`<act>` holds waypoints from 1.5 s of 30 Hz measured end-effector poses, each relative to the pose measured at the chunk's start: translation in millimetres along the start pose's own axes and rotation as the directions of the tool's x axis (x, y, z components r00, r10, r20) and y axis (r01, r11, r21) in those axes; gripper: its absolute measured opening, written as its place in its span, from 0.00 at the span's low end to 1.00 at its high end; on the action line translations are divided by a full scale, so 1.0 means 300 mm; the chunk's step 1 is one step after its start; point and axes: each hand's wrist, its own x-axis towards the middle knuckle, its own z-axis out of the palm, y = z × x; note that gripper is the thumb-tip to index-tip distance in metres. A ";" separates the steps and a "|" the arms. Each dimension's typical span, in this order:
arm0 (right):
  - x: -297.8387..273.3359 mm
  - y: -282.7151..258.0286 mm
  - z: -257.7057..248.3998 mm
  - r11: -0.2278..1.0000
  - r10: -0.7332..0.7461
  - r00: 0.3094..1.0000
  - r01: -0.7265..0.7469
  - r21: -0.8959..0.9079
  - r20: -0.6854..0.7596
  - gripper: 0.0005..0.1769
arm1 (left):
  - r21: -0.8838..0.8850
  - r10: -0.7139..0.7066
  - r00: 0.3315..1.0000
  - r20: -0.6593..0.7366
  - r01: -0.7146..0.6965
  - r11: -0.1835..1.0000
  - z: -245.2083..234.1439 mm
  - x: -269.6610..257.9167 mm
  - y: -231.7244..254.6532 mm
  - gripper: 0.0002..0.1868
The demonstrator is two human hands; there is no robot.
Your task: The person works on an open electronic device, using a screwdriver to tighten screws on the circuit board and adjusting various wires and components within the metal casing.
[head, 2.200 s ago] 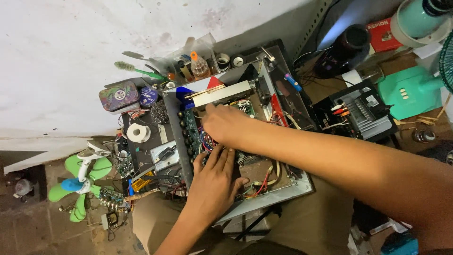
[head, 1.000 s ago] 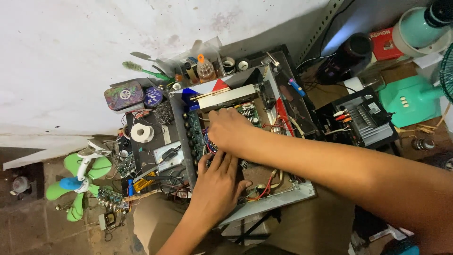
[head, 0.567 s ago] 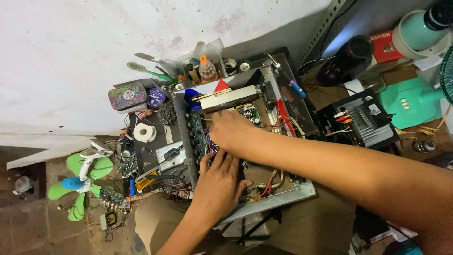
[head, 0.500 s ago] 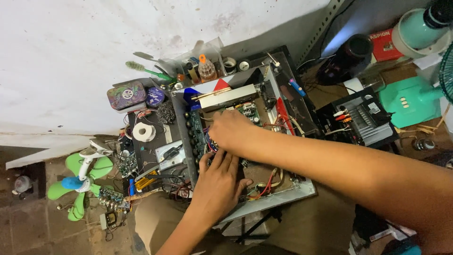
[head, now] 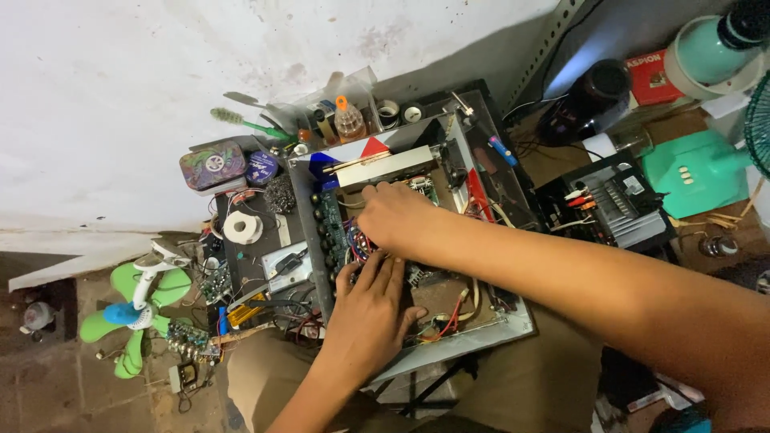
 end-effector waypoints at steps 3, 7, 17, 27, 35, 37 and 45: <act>-0.045 -0.002 -0.068 0.951 0.069 0.995 -0.086 0.298 0.068 0.12 | -0.029 0.001 1.000 0.003 -0.001 1.000 0.002 -0.001 -0.003 0.41; -0.084 -0.010 -0.060 0.842 0.198 0.979 -0.195 0.503 0.048 0.17 | -0.040 -0.001 0.999 0.036 0.002 0.999 0.001 -0.002 -0.007 0.42; -0.072 -0.083 0.148 0.947 0.312 0.691 -0.168 0.275 -0.652 0.08 | -0.043 -0.006 0.992 0.129 0.012 0.999 0.041 -0.001 -0.037 0.41; -0.089 -0.092 0.068 0.845 0.243 0.835 0.069 0.531 -0.494 0.09 | 0.053 -0.148 0.962 0.229 0.139 0.989 0.155 -0.028 -0.095 0.39; -0.062 -0.085 0.139 0.895 0.346 0.753 -0.085 0.439 -0.560 0.07 | 0.180 -0.187 0.981 0.058 0.173 0.968 0.178 -0.042 -0.090 0.38; -0.056 -0.105 0.151 0.898 0.371 0.732 -0.127 0.421 -0.571 0.09 | 0.198 -0.193 0.980 0.049 0.180 0.964 0.170 -0.035 -0.084 0.37; 0.020 -0.183 0.178 0.868 0.485 0.553 -0.211 0.449 -0.677 0.01 | 0.179 -0.212 0.971 -0.106 0.228 0.957 0.152 -0.044 -0.068 0.19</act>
